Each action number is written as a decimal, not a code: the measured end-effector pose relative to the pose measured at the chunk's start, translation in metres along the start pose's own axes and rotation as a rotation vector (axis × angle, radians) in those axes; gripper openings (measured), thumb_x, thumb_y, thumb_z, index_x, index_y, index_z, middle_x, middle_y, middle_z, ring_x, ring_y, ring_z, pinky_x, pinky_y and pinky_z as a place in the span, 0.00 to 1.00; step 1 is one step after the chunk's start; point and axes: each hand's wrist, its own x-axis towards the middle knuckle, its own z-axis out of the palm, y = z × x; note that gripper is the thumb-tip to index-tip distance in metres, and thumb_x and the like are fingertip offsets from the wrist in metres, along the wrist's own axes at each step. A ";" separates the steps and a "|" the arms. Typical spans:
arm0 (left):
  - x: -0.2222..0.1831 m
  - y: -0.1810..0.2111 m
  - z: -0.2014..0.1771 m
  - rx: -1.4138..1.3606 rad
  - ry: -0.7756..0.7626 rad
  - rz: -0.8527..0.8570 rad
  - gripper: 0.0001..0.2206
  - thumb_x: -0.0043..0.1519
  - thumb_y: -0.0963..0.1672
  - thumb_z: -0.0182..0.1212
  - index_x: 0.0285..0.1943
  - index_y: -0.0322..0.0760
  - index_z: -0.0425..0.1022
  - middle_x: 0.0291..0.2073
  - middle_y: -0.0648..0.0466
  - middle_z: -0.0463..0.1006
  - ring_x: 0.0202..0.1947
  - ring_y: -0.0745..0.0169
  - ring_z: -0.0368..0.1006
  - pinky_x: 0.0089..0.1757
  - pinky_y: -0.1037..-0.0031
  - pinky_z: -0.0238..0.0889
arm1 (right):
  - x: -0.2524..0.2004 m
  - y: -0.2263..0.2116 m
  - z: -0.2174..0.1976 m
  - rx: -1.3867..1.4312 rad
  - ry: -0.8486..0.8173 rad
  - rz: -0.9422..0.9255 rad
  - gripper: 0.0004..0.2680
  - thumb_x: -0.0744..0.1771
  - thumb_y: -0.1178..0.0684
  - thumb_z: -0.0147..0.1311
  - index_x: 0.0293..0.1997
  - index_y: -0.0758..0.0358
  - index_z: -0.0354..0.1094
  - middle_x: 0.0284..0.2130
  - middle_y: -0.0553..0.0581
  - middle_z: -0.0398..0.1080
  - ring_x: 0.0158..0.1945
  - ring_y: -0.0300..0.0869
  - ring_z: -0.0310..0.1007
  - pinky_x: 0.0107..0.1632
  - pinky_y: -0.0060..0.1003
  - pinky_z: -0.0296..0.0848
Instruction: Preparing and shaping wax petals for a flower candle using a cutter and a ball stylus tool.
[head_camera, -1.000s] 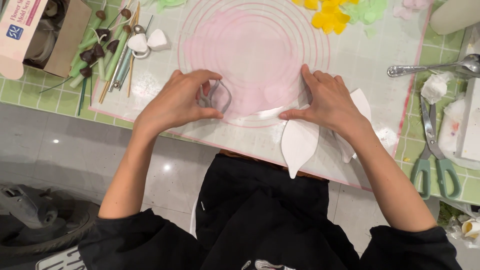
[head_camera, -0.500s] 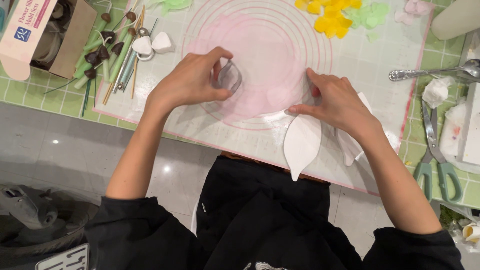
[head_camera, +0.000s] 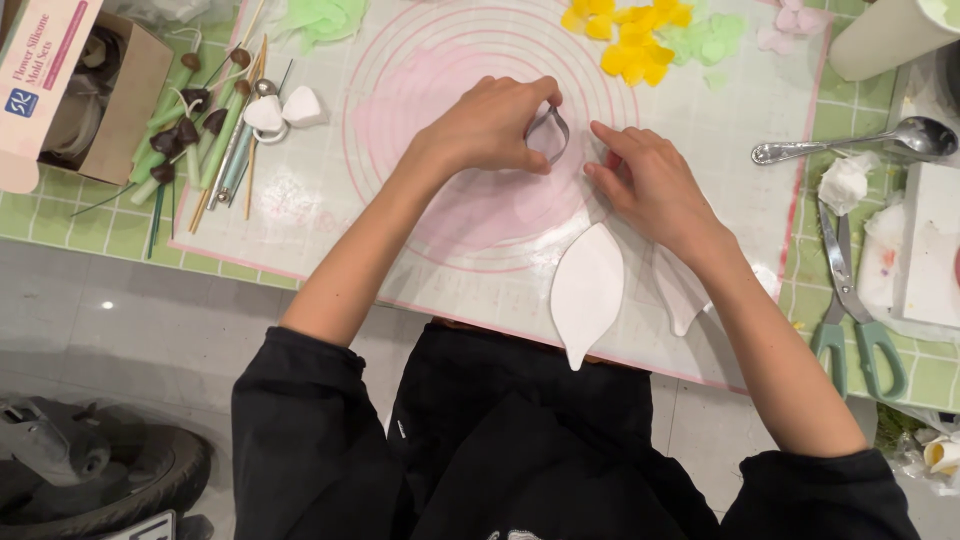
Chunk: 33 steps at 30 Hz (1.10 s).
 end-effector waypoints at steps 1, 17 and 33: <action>0.002 -0.002 0.004 0.031 0.016 0.038 0.31 0.45 0.47 0.77 0.58 0.35 0.71 0.31 0.46 0.81 0.39 0.45 0.77 0.42 0.58 0.67 | 0.001 0.000 0.000 0.015 0.003 -0.005 0.17 0.68 0.55 0.59 0.64 0.67 0.69 0.31 0.61 0.71 0.35 0.50 0.68 0.42 0.45 0.69; 0.001 -0.002 0.025 0.122 0.229 0.049 0.32 0.37 0.51 0.83 0.47 0.32 0.75 0.36 0.47 0.83 0.40 0.44 0.78 0.42 0.56 0.62 | 0.019 0.004 0.012 0.127 -0.010 -0.044 0.17 0.67 0.54 0.62 0.62 0.63 0.71 0.29 0.60 0.69 0.31 0.48 0.66 0.39 0.43 0.69; -0.005 -0.009 0.010 0.019 0.081 0.042 0.28 0.47 0.48 0.80 0.54 0.36 0.72 0.25 0.55 0.79 0.35 0.54 0.76 0.46 0.60 0.54 | 0.025 -0.002 0.007 0.219 -0.027 -0.006 0.14 0.70 0.57 0.55 0.64 0.63 0.69 0.33 0.62 0.72 0.31 0.47 0.68 0.38 0.43 0.69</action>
